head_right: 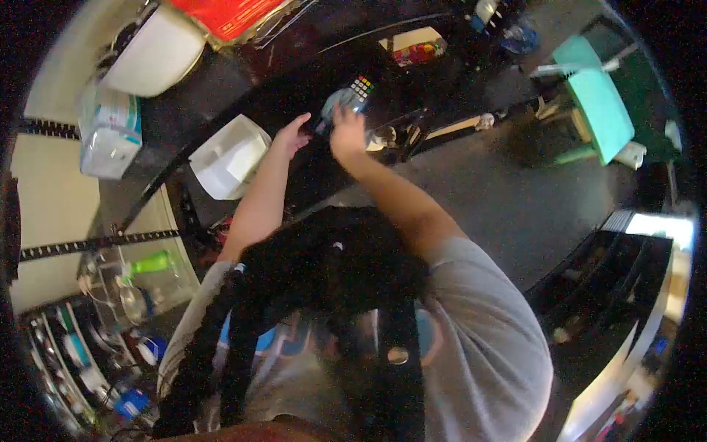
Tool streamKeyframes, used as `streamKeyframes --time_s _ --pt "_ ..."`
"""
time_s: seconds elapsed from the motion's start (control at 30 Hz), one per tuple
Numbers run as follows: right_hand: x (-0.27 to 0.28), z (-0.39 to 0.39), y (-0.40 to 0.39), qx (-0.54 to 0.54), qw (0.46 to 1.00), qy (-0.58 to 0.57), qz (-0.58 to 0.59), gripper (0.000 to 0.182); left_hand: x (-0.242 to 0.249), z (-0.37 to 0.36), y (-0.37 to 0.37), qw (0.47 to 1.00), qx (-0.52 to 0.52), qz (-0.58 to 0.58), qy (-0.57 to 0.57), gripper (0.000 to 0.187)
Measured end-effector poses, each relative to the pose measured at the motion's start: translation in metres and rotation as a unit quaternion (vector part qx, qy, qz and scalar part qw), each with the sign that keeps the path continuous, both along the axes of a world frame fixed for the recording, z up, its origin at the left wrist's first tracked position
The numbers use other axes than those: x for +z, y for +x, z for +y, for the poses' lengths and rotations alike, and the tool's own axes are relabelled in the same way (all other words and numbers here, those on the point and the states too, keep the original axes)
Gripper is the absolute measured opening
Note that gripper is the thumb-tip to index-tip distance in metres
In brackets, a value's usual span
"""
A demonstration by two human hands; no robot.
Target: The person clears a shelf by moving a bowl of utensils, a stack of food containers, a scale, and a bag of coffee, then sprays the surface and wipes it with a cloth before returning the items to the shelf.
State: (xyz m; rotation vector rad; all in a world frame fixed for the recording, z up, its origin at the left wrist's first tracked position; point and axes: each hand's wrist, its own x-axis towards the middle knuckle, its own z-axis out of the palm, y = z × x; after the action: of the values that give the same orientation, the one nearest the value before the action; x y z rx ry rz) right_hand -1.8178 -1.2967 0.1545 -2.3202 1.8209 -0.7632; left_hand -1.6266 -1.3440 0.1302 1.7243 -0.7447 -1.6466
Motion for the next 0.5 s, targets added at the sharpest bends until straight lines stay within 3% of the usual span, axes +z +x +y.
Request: streamKeyframes --time_s 0.03,0.07,0.13,0.2,0.23,0.3,0.33,0.4,0.43,0.47,0.5 --pt "-0.002 0.023 0.010 0.034 0.999 0.003 0.034 0.065 -0.022 -0.010 0.008 1.000 -0.017 -0.010 -0.001 0.079" --pt "-0.003 0.043 0.013 0.066 0.997 -0.017 -0.027 0.059 -0.058 -0.025 0.020 1.000 0.013 -0.002 0.018 0.080" --pt "-0.004 0.058 0.008 0.089 0.992 -0.039 -0.087 0.054 -0.039 -0.017 0.010 0.998 0.033 0.053 0.006 0.076" --pt "-0.003 0.067 -0.005 0.319 0.934 0.142 -0.077 0.046 -0.008 -0.001 -0.003 0.999 0.025 0.045 0.004 0.072" --pt "-0.005 0.077 -0.012 0.313 0.936 0.141 -0.083 0.046 0.004 0.007 -0.007 0.999 0.027 0.040 0.000 0.068" --pt "-0.010 0.098 -0.034 0.314 0.900 0.161 -0.255 0.032 0.015 0.016 -0.013 1.000 0.019 0.023 0.001 0.065" --pt "-0.012 0.107 -0.048 0.243 0.910 0.200 -0.270 0.028 0.013 0.020 -0.016 0.998 0.048 0.044 0.000 0.064" --pt "0.014 0.123 -0.078 0.031 0.874 0.343 -0.342 0.025 0.015 0.034 -0.020 0.995 0.077 0.065 -0.001 0.063" --pt "-0.015 0.124 -0.095 -0.039 0.891 0.295 -0.343 0.025 0.018 0.048 -0.022 0.993 0.088 0.082 -0.004 0.061" --pt "-0.020 0.128 -0.111 -0.131 0.802 0.370 -0.450 0.027 0.026 0.062 -0.022 0.990 0.098 0.099 -0.008 0.059" --pt "-0.022 0.136 -0.130 -0.152 0.792 0.344 -0.482 0.030 0.033 0.077 -0.019 0.991 0.095 0.096 -0.007 0.059"
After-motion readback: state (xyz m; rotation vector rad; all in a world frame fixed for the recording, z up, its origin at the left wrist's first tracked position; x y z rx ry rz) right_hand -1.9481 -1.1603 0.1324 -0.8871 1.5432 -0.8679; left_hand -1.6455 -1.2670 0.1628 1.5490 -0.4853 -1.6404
